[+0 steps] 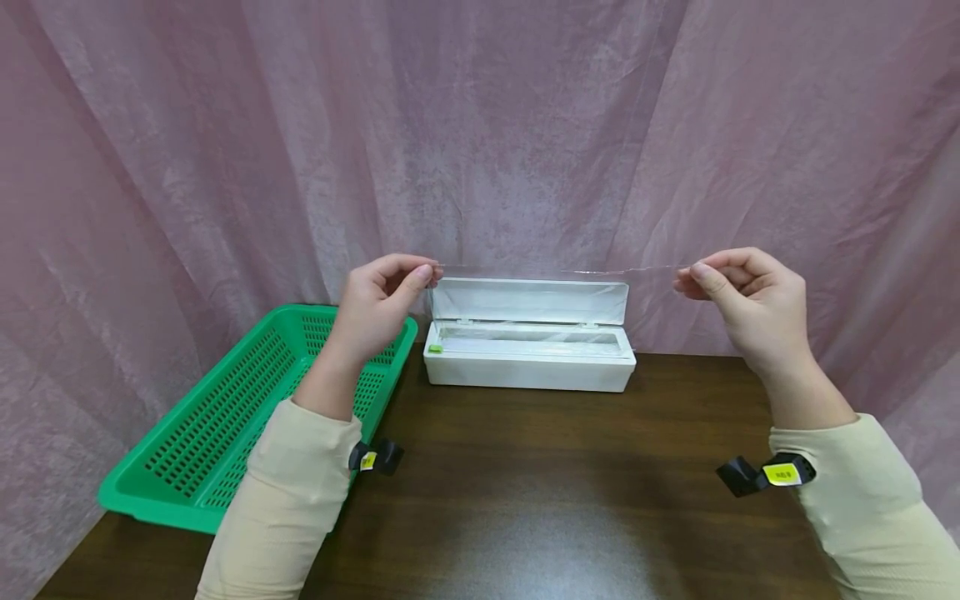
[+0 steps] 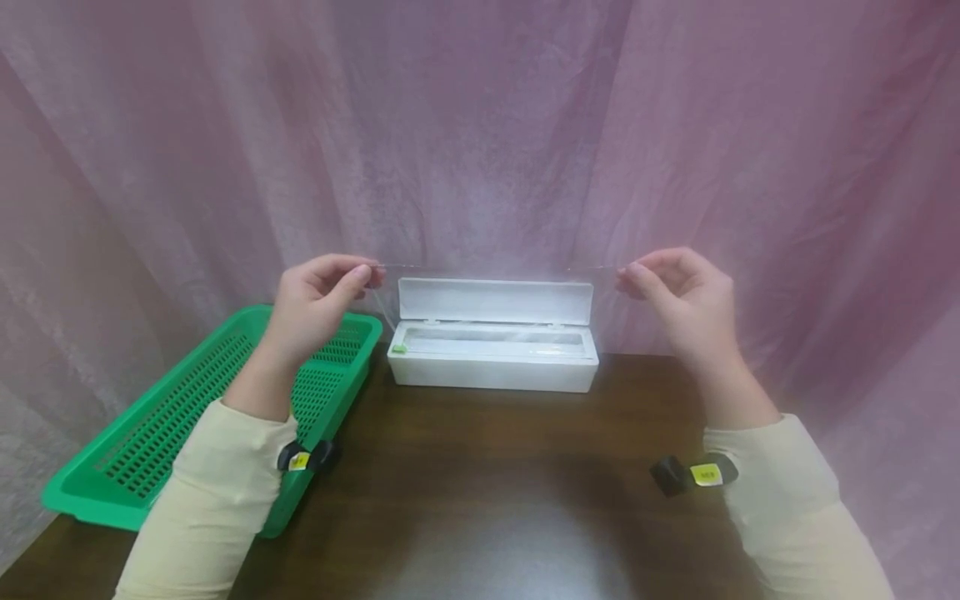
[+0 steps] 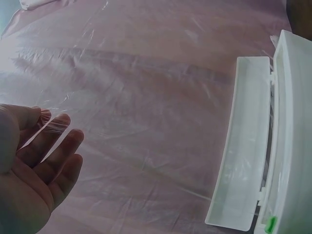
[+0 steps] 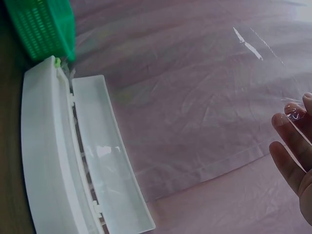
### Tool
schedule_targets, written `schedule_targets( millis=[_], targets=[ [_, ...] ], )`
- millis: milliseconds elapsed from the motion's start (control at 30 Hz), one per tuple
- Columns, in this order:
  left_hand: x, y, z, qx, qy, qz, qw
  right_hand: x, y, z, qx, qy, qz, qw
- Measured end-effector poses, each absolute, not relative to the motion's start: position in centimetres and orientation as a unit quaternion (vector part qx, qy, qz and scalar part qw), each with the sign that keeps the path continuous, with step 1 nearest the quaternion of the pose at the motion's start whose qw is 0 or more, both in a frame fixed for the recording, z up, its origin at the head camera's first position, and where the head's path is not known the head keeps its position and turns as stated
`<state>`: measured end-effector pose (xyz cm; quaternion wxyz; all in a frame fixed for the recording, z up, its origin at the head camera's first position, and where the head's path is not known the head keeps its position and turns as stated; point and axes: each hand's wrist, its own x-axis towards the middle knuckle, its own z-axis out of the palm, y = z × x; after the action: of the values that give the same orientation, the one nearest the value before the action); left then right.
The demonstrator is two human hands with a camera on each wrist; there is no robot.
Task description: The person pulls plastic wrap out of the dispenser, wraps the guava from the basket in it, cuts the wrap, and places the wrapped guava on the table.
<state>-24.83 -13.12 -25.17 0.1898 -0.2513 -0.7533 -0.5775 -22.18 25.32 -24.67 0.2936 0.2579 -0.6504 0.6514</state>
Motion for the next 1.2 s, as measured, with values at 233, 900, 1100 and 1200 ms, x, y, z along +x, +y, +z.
schedule_targets(
  millis=[233,900,1100,1200],
  targets=[
    [-24.4,-13.0,-25.7,-0.239,-0.763,-0.574,0.179,-21.8,25.2,-25.4,0.243,-0.665,0.645,0.287],
    [-23.9,-13.0,-27.9,-0.226,-0.786,-0.557,0.142,-21.6,24.5,-28.5,0.196,-0.698,0.632,0.273],
    [-23.8,-12.8,-28.3,-0.220,-0.792,-0.554,0.132,-21.7,24.3,-29.6,0.196,-0.680,0.657,0.260],
    [-23.8,-12.7,-28.7,-0.216,-0.794,-0.553,0.129,-21.7,24.2,-30.2,0.197,-0.669,0.671,0.252]
  ],
)
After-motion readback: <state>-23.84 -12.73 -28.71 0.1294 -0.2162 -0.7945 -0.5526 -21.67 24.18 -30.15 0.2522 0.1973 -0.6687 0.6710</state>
